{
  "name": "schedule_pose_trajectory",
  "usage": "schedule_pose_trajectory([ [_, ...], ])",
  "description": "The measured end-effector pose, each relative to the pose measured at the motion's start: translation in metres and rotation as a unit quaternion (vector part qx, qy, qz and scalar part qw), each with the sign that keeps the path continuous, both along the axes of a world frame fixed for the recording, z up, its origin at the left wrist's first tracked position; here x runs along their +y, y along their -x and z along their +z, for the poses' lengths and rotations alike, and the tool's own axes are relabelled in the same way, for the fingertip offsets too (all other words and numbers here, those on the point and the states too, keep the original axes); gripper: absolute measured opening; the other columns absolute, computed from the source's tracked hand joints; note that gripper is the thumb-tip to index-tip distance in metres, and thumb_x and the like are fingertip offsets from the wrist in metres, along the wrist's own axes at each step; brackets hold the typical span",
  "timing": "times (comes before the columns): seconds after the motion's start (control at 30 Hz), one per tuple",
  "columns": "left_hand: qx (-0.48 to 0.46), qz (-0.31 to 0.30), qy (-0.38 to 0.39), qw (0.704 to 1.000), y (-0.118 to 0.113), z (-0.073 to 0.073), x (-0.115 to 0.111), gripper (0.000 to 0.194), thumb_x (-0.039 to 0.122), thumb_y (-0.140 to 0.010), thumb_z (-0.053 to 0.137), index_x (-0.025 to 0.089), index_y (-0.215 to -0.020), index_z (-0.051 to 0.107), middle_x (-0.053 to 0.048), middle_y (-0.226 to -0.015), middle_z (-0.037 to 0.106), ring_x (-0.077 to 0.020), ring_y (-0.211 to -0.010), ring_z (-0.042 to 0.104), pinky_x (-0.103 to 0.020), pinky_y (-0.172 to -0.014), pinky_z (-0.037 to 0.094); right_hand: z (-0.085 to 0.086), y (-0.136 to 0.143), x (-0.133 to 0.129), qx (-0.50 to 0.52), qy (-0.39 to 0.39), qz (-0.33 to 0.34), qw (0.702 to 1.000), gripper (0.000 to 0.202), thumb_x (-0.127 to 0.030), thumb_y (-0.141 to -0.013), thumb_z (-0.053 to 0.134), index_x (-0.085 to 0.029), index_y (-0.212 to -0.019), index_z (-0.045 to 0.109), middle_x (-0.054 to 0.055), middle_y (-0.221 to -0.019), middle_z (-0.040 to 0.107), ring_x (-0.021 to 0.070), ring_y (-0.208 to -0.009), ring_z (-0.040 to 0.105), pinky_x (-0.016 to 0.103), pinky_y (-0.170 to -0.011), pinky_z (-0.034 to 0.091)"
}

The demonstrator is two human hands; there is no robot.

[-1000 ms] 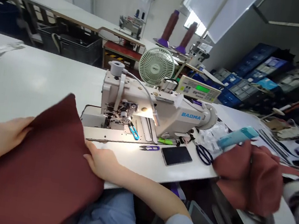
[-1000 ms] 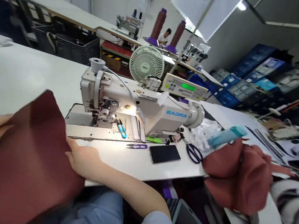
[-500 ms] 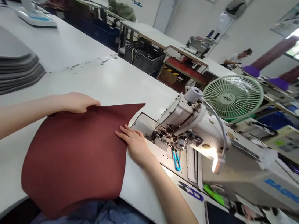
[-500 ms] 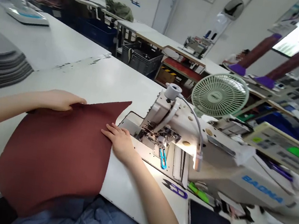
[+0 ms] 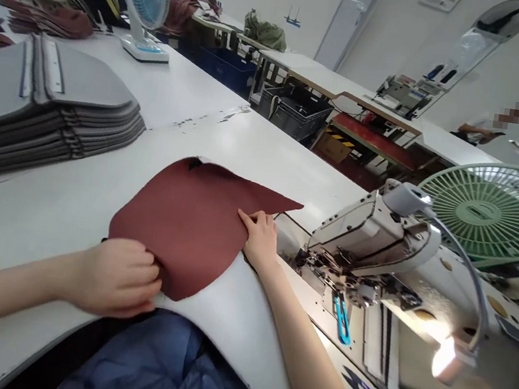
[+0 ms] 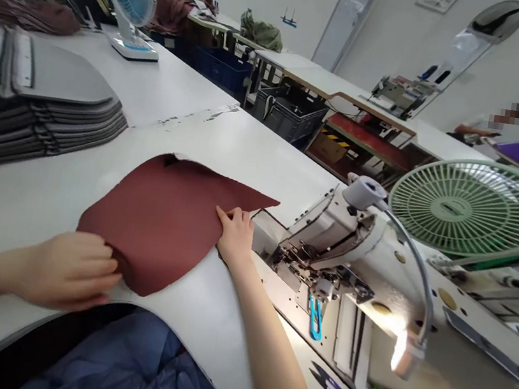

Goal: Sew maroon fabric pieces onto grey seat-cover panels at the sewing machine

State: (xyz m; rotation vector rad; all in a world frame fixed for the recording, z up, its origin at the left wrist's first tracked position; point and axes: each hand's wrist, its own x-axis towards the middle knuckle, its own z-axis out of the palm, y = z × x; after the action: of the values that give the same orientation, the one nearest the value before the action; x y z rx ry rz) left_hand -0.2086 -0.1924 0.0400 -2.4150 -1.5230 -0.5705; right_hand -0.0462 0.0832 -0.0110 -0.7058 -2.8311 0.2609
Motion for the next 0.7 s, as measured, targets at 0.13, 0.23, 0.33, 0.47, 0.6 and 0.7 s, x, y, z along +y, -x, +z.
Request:
schedule_pose_trajectory([
  [0.13,0.124,0.101,-0.098,0.982,0.002,-0.026,-0.021,0.044,0.005,-0.087,0.054,0.034,-0.119,0.065,0.001,-0.112,0.071,-0.0167,-0.095,0.062,-0.033,-0.088,0.048,-0.005,0.002,0.002,0.003,-0.012,-0.008,1.0,0.053,-0.017,-0.091,0.05,-0.033,-0.141,0.055,0.009,-0.141,0.048,0.0274,-0.132,0.037,0.041,-0.106,0.032],
  [0.23,0.101,0.223,-0.16,0.956,0.015,-0.023,-0.006,0.056,-0.002,-0.088,0.05,0.037,-0.127,0.06,0.0,-0.118,0.069,-0.016,-0.105,0.06,-0.035,-0.101,0.045,-0.006,0.003,0.001,-0.023,-0.016,-0.011,1.0,0.06,-0.009,-0.088,0.046,-0.034,-0.143,0.052,0.007,-0.157,0.035,0.0283,-0.146,0.023,0.045,-0.111,0.028],
  [0.33,0.002,0.235,-0.184,0.954,0.032,-0.004,0.006,0.047,0.002,-0.089,0.055,0.031,-0.125,0.063,-0.004,-0.118,0.068,-0.0218,-0.119,0.056,-0.038,-0.103,0.046,-0.004,0.004,0.001,-0.048,-0.015,-0.012,0.999,0.062,-0.009,-0.089,0.044,-0.034,-0.146,0.048,0.008,-0.159,0.034,0.029,-0.149,0.023,0.047,-0.111,0.03],
  [0.47,-0.225,0.183,-0.023,0.957,0.051,0.023,-0.001,0.036,0.011,-0.096,0.043,0.027,-0.12,0.066,-0.004,-0.118,0.07,-0.02,-0.115,0.063,-0.033,-0.098,0.051,-0.001,0.005,0.002,-0.043,-0.017,-0.011,0.999,0.059,-0.011,-0.09,0.045,-0.032,-0.145,0.05,0.009,-0.158,0.036,0.031,-0.148,0.025,0.048,-0.109,0.033],
  [0.6,-0.336,0.068,0.299,0.891,0.046,0.04,-0.017,0.028,0.023,-0.097,0.048,0.027,-0.11,0.072,-0.003,-0.098,0.075,-0.0161,-0.082,0.071,-0.022,-0.072,0.056,0.0,0.004,0.004,-0.039,-0.015,0.011,0.999,0.06,-0.008,-0.09,0.043,-0.034,-0.144,0.051,0.007,-0.157,0.039,0.0292,-0.148,0.029,0.047,-0.109,0.033],
  [0.7,-0.26,0.013,0.37,0.892,0.033,0.042,-0.024,0.041,0.01,-0.09,0.049,0.036,-0.113,0.072,-0.001,-0.114,0.072,-0.0215,-0.109,0.066,-0.029,-0.091,0.055,-0.001,0.003,0.005,-0.04,-0.023,0.016,0.999,0.056,-0.014,-0.093,0.045,-0.035,-0.145,0.049,0.006,-0.158,0.038,0.0288,-0.147,0.03,0.048,-0.109,0.033],
])
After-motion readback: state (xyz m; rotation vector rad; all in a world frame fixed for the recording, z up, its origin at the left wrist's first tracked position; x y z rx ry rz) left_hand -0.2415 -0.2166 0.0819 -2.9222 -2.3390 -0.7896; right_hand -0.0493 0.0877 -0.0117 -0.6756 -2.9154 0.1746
